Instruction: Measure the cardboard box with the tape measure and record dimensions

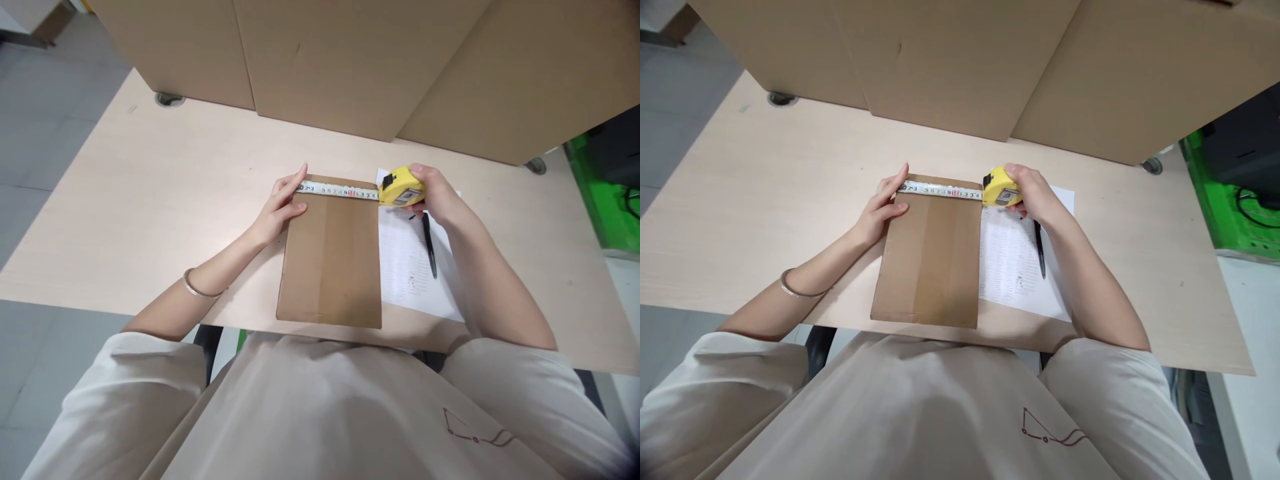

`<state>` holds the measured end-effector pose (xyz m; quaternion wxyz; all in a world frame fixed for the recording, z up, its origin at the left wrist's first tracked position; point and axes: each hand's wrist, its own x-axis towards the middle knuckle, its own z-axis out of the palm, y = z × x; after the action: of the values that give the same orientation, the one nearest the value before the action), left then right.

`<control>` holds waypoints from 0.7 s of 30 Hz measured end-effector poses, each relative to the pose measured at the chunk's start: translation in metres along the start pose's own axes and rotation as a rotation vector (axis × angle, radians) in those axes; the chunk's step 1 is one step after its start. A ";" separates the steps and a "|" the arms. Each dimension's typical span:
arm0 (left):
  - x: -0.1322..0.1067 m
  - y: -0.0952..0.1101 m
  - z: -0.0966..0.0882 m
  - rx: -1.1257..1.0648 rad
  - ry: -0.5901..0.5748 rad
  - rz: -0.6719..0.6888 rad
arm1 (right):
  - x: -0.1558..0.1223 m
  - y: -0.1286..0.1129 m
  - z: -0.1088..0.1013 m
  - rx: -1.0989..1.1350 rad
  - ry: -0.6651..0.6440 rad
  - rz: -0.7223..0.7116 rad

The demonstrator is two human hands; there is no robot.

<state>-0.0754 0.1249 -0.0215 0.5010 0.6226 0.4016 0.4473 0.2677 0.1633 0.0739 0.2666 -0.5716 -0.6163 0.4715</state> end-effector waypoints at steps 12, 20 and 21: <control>-0.003 -0.016 0.008 -0.137 0.079 -0.042 | -0.005 -0.022 0.002 -0.031 -0.010 -0.083; -0.005 -0.016 0.014 -0.054 0.069 -0.064 | 0.017 -0.076 0.092 -0.143 -0.180 -0.273; -0.005 -0.013 0.016 -0.081 0.058 -0.060 | 0.018 -0.083 0.103 -0.182 -0.197 -0.300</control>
<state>-0.0622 0.1184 -0.0366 0.5272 0.5762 0.4161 0.4658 0.1376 0.1608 0.1008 0.2196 -0.4462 -0.7577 0.4225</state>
